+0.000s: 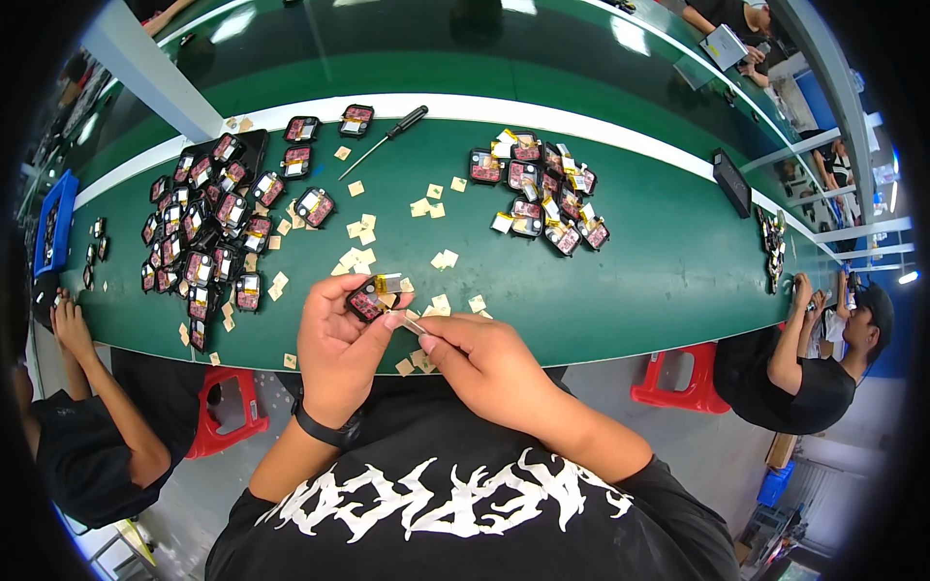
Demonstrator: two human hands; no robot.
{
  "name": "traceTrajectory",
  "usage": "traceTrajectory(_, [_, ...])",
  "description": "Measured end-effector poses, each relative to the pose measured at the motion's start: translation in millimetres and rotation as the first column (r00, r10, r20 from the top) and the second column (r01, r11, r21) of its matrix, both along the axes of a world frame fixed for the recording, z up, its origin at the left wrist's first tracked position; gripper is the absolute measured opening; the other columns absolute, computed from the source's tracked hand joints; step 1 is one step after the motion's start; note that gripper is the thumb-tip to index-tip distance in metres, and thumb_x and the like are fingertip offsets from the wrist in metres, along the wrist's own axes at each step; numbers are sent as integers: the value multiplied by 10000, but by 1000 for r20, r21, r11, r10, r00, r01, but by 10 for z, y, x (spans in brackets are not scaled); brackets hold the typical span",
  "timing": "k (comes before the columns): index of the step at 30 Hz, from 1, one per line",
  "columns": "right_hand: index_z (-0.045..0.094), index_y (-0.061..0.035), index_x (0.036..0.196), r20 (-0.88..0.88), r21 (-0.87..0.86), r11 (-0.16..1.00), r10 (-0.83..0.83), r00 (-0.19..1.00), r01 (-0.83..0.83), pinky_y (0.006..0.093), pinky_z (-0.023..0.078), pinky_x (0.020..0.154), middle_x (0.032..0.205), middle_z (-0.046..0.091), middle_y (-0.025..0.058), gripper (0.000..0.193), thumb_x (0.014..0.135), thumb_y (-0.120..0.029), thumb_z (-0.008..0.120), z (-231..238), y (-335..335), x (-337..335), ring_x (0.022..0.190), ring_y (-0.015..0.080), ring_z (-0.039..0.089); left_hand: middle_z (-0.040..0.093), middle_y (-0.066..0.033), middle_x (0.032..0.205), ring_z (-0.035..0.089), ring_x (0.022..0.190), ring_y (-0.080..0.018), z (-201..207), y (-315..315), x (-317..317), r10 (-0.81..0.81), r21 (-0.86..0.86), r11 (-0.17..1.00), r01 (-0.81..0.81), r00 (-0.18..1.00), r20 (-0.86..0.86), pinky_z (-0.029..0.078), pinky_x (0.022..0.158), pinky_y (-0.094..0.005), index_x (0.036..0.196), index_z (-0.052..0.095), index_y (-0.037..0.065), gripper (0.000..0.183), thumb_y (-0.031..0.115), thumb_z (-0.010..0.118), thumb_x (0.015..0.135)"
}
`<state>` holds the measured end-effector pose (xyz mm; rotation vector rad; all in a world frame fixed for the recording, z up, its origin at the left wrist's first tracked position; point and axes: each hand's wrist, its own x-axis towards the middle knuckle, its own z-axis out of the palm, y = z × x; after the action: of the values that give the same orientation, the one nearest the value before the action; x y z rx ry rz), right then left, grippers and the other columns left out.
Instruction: Assembling small electronic components by applying adhesive stickers and connecting parts on an assembly line.
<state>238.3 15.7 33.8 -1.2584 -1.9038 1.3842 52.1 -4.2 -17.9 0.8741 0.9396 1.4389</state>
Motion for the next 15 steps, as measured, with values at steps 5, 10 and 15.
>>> traceTrajectory(5, [695, 22, 1220, 6, 12, 999, -32, 999, 32, 383, 490, 699, 825, 639, 156, 245, 1022, -92, 606, -4, 18, 75, 741, 281, 616, 600, -182, 1277, 667, 1202, -244, 34, 0, 7, 12, -3, 1000, -12, 1000, 19, 570, 1003, -341, 1325, 425, -28, 411, -131, 606, 971])
traceTrajectory(10, [700, 20, 1235, 8, 59, 997, -45, 999, 44, 365, 483, 683, 809, 619, 140, 262, 1002, -81, 635, 51, 29, 53, 719, 263, 602, 589, -172, 1277, 668, 1209, -297, 25, -5, 2, -1, -27, 1000, 1, 1000, -28, 566, 1019, -377, 1341, 436, -31, 392, -113, 584, 986])
traceTrajectory(15, [714, 0, 1234, 73, -1, 995, -99, 992, 99, 351, 478, 645, 814, 627, 128, 287, 967, -103, 704, 55, 32, 2, 683, 223, 598, 596, -178, 1282, 663, 1217, -283, 22, -12, 10, -10, -28, 1000, 9, 1000, -27, 569, 1011, -365, 1346, 438, -31, 354, -75, 560, 1018])
